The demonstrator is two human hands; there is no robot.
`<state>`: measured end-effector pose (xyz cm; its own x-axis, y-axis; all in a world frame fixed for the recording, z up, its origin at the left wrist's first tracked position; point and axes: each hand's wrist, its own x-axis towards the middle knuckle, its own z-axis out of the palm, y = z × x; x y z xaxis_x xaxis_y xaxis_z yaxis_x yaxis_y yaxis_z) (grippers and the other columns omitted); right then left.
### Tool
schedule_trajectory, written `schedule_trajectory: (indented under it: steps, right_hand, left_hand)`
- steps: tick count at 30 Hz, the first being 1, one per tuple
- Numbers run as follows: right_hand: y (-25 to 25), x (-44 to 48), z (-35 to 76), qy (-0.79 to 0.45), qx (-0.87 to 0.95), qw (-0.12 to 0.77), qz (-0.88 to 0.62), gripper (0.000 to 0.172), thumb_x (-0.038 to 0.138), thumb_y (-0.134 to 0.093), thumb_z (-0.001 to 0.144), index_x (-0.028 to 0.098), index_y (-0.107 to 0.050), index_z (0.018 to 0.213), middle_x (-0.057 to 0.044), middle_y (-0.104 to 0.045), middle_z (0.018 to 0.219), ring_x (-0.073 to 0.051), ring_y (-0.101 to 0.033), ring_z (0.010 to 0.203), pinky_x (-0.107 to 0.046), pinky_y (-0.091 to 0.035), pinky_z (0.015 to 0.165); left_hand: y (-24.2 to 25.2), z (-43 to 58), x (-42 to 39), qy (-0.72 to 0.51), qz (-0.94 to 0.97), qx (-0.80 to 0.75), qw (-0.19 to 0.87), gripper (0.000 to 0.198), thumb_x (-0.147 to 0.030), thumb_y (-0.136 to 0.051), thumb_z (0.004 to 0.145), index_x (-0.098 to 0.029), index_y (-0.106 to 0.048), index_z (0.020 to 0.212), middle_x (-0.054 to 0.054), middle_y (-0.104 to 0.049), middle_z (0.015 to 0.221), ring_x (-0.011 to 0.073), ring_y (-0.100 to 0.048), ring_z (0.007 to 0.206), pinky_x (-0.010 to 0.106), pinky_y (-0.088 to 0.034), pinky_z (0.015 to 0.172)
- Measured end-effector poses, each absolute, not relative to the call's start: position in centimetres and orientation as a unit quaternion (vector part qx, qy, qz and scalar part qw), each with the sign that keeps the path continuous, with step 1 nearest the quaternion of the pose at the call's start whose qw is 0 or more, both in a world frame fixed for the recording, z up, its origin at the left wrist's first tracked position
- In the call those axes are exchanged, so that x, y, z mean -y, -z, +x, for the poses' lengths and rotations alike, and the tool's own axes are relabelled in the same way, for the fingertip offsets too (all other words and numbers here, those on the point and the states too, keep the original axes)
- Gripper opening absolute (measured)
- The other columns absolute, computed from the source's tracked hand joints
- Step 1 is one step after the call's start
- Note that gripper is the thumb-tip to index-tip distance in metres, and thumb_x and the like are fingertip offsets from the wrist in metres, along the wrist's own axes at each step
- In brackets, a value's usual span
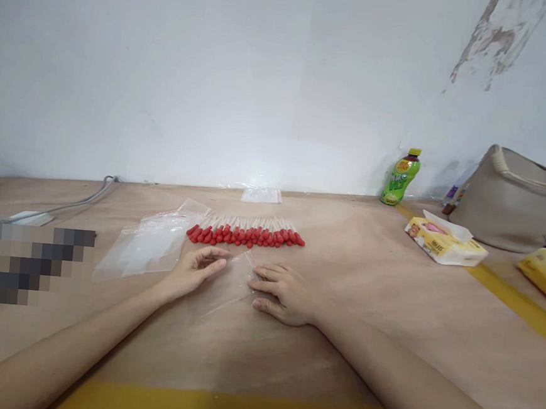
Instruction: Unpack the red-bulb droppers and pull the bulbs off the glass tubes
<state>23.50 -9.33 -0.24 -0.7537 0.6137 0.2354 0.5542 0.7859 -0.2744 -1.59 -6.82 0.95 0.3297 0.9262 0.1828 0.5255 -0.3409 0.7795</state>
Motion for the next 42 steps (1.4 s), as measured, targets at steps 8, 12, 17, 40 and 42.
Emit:
schedule_trajectory:
  steps: [8,12,17,40,42]
  right_hand:
    - [-0.3,9.2,23.7,-0.130,0.938,0.156,-0.279,0.054,0.049,-0.047,0.081,0.025,-0.041,0.129,-0.008,-0.033,0.139,-0.024,-0.031,0.127,-0.045,-0.026,0.104]
    - [0.2,9.5,23.9,-0.131,0.924,0.190,-0.305,0.051,0.043,-0.042,0.086,0.024,-0.035,0.133,-0.009,-0.030,0.140,-0.023,-0.032,0.127,-0.044,-0.029,0.102]
    - [0.8,9.4,24.0,-0.117,0.920,0.203,-0.315,0.047,0.041,-0.038,0.088,0.025,-0.036,0.132,-0.007,-0.029,0.141,-0.022,-0.033,0.126,-0.043,-0.031,0.102]
    - [0.0,9.7,23.7,-0.116,0.917,0.201,-0.323,0.043,0.042,-0.037,0.088,0.021,-0.050,0.123,-0.011,-0.042,0.133,-0.023,-0.040,0.122,-0.043,-0.034,0.099]
    - [0.0,9.7,23.7,-0.114,0.918,0.197,-0.325,0.043,0.042,-0.037,0.088,0.021,-0.050,0.123,-0.011,-0.042,0.133,-0.023,-0.040,0.121,-0.044,-0.034,0.099]
  left_hand:
    - [-1.0,-1.8,7.3,-0.231,0.811,-0.509,0.174,0.024,-0.041,-0.052,0.075,-0.019,-0.051,0.067,0.000,-0.056,0.063,0.0151,-0.052,0.057,0.028,-0.041,0.052]
    - [-2.8,-3.3,6.6,-0.293,0.785,-0.528,0.138,0.019,-0.039,-0.043,0.081,-0.021,-0.048,0.083,-0.001,-0.055,0.068,0.0146,-0.052,0.059,0.028,-0.041,0.055]
    - [-4.7,-9.7,2.8,-0.410,0.639,-0.651,0.006,0.048,-0.032,-0.040,0.081,-0.019,-0.025,0.125,0.003,-0.053,0.087,0.0136,-0.054,0.058,0.029,-0.044,0.061]
    - [-1.1,-15.9,-0.4,-0.096,0.685,-0.720,-0.051,0.057,-0.058,-0.030,0.082,-0.025,-0.041,0.128,0.014,-0.036,0.135,0.0344,-0.031,0.125,0.053,-0.026,0.096]
    - [-1.7,-15.6,-0.1,-0.122,0.689,-0.709,-0.084,0.052,-0.054,-0.031,0.084,-0.024,-0.046,0.123,0.011,-0.036,0.135,0.0317,-0.030,0.125,0.050,-0.023,0.100]
